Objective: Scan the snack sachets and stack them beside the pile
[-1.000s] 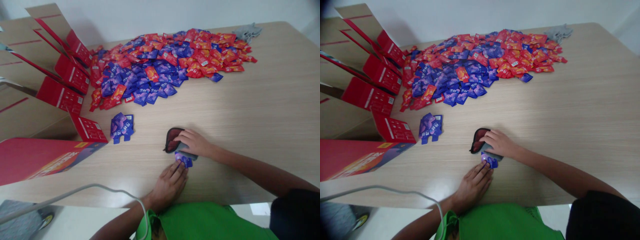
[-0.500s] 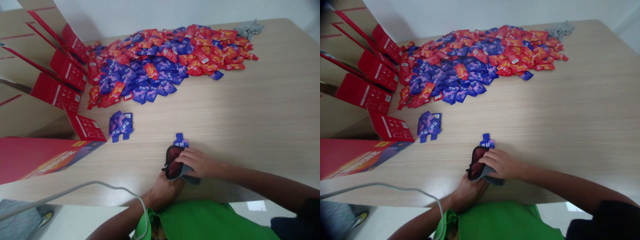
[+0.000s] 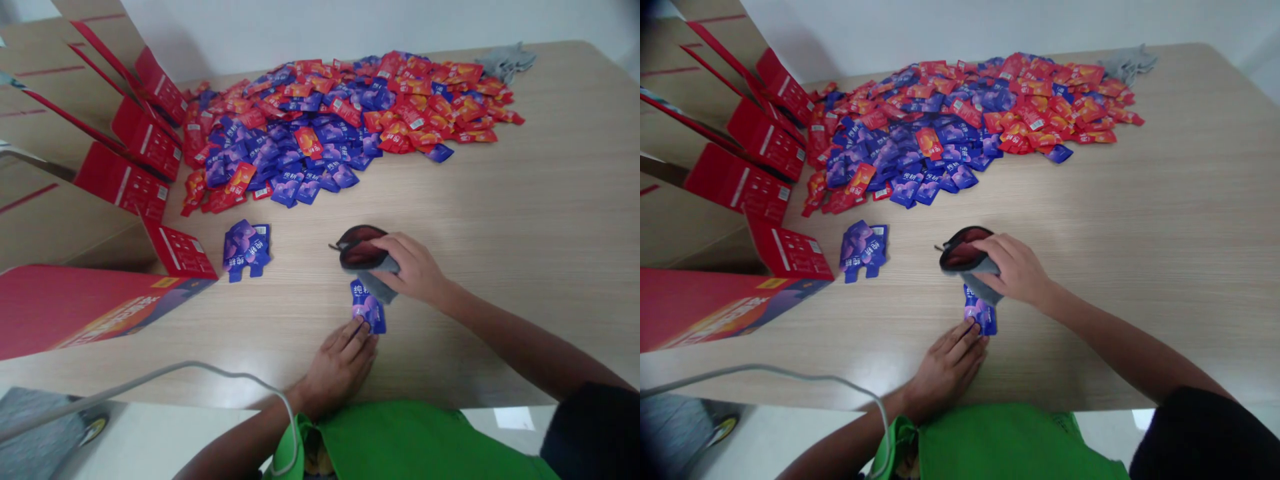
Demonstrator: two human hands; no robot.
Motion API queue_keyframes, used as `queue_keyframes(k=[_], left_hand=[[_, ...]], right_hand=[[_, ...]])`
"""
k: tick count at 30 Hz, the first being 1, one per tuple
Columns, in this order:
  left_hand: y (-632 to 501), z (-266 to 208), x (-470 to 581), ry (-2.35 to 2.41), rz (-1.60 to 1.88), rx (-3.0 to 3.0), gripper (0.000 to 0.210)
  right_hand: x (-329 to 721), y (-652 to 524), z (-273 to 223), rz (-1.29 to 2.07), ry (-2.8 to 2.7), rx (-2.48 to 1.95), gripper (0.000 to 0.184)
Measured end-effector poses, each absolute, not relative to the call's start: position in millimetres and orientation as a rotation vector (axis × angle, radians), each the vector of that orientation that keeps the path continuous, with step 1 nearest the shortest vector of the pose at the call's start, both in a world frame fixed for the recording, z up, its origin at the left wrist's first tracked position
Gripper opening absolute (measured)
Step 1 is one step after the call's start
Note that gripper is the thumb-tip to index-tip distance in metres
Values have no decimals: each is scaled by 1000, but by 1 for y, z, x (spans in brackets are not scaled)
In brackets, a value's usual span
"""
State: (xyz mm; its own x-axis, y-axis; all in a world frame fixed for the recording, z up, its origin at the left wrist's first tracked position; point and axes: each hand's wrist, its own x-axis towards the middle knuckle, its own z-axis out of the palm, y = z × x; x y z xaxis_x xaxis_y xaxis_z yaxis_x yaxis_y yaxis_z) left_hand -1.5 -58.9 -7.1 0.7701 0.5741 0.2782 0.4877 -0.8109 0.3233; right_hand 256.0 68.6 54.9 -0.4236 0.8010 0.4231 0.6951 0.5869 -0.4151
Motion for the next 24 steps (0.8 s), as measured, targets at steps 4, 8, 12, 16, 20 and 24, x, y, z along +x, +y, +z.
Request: queue_keyframes(k=[4, 8, 12, 16, 20, 24], left_hand=[[-61, -8, -3, 819, 420, 2687, 23], [-62, -10, -4, 826, 359, 2714, 27], [-61, -11, -4, 802, 468, 2769, 40], [-61, -12, -3, 820, 500, 2767, 38], [-61, -12, -2, 836, 547, 2743, 36], [-61, -9, -2, 835, 379, 2683, 25]], right_hand=[[241, 6, 37, 533, -2498, -923, 37], [238, 8, 10, 584, -2547, -968, 35], [250, 66, 2, 394, -2528, -1114, 36], [263, 109, 26, 200, -2457, -1248, 40], [260, 79, 55, 221, -2262, -1247, 42], [243, 16, 45, 488, -2476, -957, 37]])
